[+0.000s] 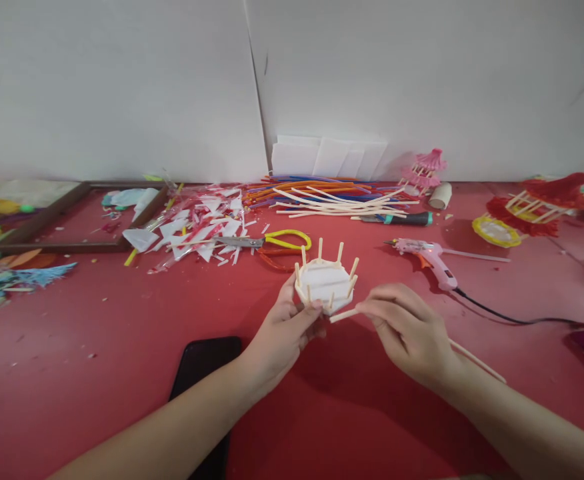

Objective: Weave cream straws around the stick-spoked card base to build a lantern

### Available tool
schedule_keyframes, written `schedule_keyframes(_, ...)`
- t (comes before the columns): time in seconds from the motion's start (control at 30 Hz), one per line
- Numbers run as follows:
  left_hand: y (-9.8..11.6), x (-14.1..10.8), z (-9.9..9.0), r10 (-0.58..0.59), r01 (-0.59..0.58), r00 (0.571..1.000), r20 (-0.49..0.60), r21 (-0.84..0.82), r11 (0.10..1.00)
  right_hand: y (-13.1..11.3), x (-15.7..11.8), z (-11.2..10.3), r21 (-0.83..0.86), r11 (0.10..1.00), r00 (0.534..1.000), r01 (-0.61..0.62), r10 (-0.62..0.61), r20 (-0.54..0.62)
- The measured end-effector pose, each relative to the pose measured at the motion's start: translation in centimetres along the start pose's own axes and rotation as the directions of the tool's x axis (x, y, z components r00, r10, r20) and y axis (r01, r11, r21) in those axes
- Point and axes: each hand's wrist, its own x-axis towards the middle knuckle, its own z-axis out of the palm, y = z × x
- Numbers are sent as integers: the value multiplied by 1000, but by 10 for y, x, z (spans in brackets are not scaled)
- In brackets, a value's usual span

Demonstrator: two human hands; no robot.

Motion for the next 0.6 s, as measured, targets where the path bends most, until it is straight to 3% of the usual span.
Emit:
schedule_keyframes(0.23,-2,-1,2,60,-61,994,89,5,998,-6,2,7,69,998,998,14,-19,67)
schedule_keyframes(0.6,-1,-2,0,44,-48,990,137,27,998,2,1,2,83,995,995,48,-55,82)
